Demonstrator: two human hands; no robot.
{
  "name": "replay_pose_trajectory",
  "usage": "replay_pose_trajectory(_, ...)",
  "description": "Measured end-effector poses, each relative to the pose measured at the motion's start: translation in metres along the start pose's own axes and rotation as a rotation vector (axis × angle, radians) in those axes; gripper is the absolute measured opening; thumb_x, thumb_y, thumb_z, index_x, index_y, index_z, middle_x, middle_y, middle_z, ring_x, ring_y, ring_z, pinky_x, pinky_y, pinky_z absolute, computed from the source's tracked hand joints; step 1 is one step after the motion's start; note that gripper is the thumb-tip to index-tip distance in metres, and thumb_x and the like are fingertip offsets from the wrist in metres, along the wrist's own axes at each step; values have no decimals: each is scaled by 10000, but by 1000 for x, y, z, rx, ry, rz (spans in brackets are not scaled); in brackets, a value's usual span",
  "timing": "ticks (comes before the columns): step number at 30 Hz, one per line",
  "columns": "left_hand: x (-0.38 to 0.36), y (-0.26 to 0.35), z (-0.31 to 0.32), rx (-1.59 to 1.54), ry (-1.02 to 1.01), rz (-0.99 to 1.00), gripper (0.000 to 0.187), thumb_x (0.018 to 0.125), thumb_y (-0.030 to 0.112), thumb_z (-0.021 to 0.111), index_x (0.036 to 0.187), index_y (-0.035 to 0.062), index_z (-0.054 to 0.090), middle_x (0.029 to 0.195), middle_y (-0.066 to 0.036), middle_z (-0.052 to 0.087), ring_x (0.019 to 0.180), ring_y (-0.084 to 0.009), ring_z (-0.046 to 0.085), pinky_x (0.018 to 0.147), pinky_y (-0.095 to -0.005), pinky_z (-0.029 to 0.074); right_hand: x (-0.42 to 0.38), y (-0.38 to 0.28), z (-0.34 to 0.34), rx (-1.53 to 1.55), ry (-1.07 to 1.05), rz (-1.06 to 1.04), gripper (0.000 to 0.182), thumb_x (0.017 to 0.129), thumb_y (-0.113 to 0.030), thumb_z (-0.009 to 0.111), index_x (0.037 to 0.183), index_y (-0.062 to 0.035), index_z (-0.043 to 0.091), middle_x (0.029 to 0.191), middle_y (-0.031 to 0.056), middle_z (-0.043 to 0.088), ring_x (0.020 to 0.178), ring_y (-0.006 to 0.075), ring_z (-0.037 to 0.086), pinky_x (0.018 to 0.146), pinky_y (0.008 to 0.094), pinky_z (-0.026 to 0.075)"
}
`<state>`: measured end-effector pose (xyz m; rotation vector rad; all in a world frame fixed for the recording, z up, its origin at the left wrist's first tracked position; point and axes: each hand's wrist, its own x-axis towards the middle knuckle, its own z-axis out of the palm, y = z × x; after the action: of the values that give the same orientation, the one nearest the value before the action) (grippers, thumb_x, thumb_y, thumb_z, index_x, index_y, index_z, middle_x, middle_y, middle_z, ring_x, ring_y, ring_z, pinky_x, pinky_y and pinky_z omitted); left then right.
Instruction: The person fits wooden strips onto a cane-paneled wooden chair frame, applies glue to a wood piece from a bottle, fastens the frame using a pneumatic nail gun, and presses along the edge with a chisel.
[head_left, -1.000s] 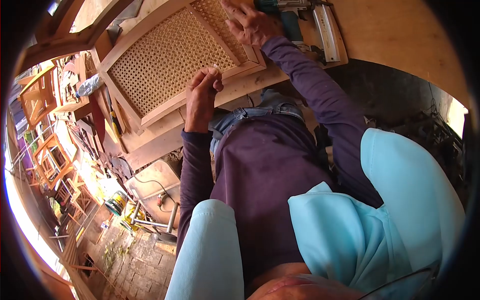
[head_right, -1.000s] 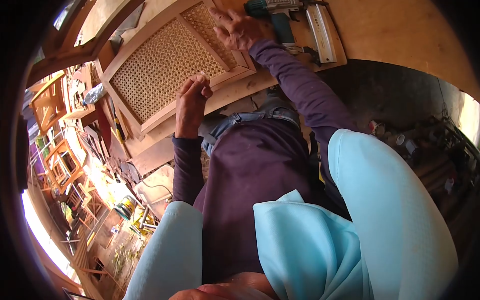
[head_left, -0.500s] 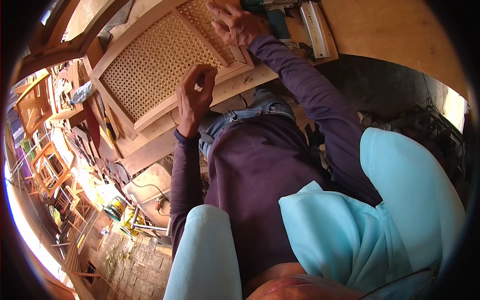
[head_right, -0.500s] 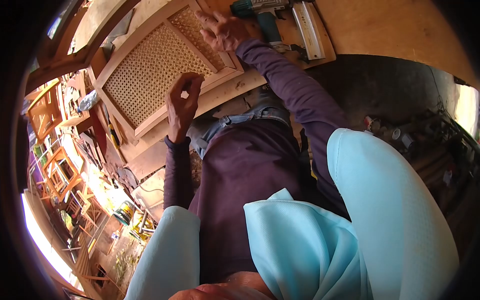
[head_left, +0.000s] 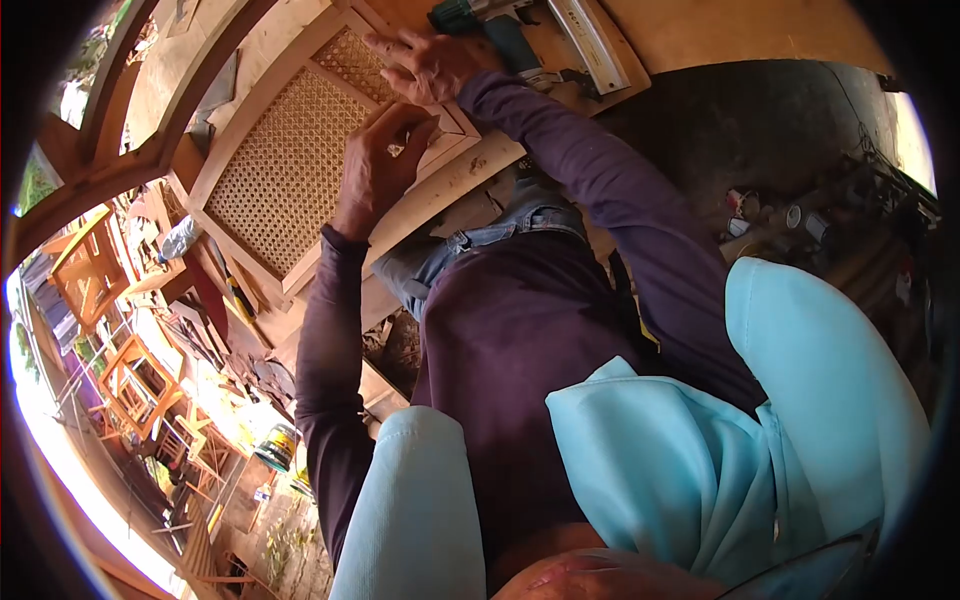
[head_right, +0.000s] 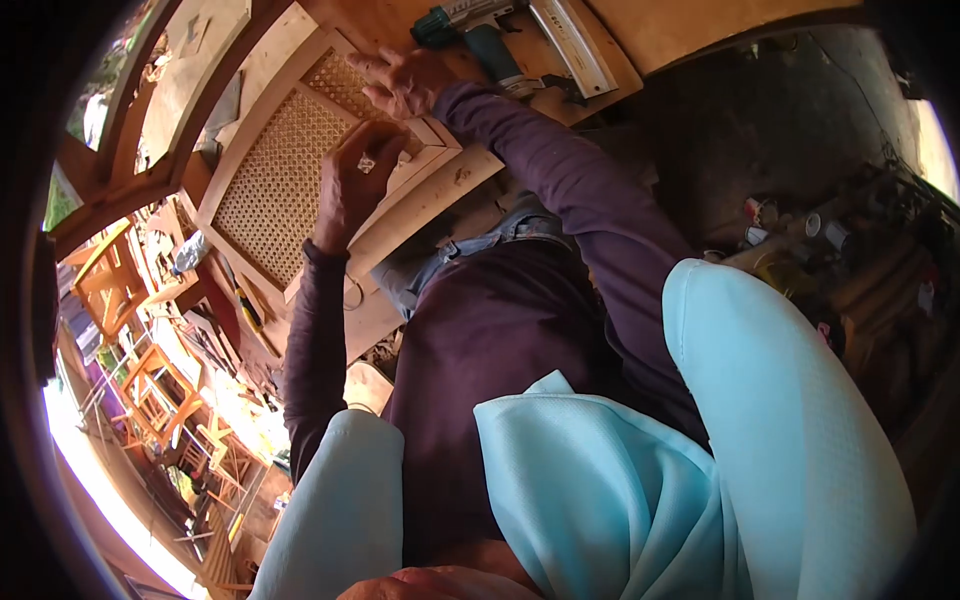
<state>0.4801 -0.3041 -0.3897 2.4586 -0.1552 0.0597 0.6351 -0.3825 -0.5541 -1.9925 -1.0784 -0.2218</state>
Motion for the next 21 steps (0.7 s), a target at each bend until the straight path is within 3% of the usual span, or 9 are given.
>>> replay_pose_trajectory(3, -27, -4, -10, -387, 192, -363, 145, 1010, 129, 720, 1067, -4, 732, 888, -88, 738, 828, -112, 675, 760, -287, 526, 2, -3, -8, 28, -18, -28, 683, 977, -400, 673, 1614, -252, 477, 1262, 268, 672, 835, 447, 752, 731, 510, 639)
replay_pose_trajectory(5, -54, -4, -11, -441, 294, -476, 150, 1023, 148, 715, 1056, 3, 738, 901, -52, 736, 826, -102, 646, 751, -275, 517, 10, -10, -16, -16, -24, -85, 687, 980, -407, 675, 1615, -242, 473, 1205, 255, 679, 807, 440, 744, 709, 517, 635)
replay_pose_trajectory(8, -94, -7, -4, -513, 400, -643, 172, 1032, 182, 724, 1051, 12, 746, 920, -17, 736, 830, -84, 634, 763, -260, 514, 12, -26, -39, -91, -186, 17, 714, 991, -366, 694, 1644, -255, 426, 1186, 222, 653, 918, 453, 731, 763, 502, 638)
replay_pose_trajectory(12, -136, -11, 8, -691, 547, -703, 182, 1037, 189, 736, 1051, 8, 742, 943, -9, 737, 848, -68, 627, 775, -245, 511, 15, -23, -43, -104, -197, -47, 724, 1009, -404, 685, 1652, -208, 413, 1214, 237, 613, 890, 409, 709, 732, 487, 628)
replay_pose_trajectory(15, -160, -13, 8, -739, 701, -672, 150, 1042, 159, 728, 1053, 10, 740, 953, 1, 733, 863, -67, 623, 789, -245, 509, 31, -40, -48, -79, -111, -100, 721, 998, -314, 719, 1633, -128, 434, 1220, 203, 578, 900, 358, 664, 762, 458, 601)
replay_pose_trajectory(17, -172, -8, -2, -755, 771, -699, 139, 1041, 143, 725, 1053, 5, 738, 955, 0, 732, 867, -70, 624, 798, -245, 508, 38, -50, -52, -51, 194, -158, 625, 973, -163, 741, 1542, -34, 516, 1224, 171, 546, 913, 308, 618, 817, 426, 570)
replay_pose_trajectory(19, -187, -6, -8, -703, 870, -703, 146, 1042, 131, 722, 1055, -14, 731, 957, -2, 730, 872, -76, 626, 809, -242, 509, 60, -73, -55, -35, 147, -134, 504, 948, -29, 726, 1429, 14, 581, 1224, 171, 553, 926, 305, 620, 865, 415, 556)
replay_pose_trajectory(20, -196, -8, -8, -787, 951, -705, 148, 1039, 135, 725, 1052, -12, 735, 951, 3, 727, 870, -73, 624, 804, -240, 511, 73, -90, -49, 91, 142, -133, 454, 911, 39, 699, 1356, 23, 609, 1216, 224, 551, 1071, 380, 606, 902, 456, 550)
replay_pose_trajectory(21, -205, -10, -12, -793, 991, -747, 142, 1037, 134, 727, 1057, -7, 737, 949, 7, 725, 871, -70, 623, 803, -238, 511, 89, -108, -42, 147, 133, -175, 382, 913, 43, 686, 1292, 32, 638, 1203, 230, 558, 1045, 373, 630, 875, 447, 559)
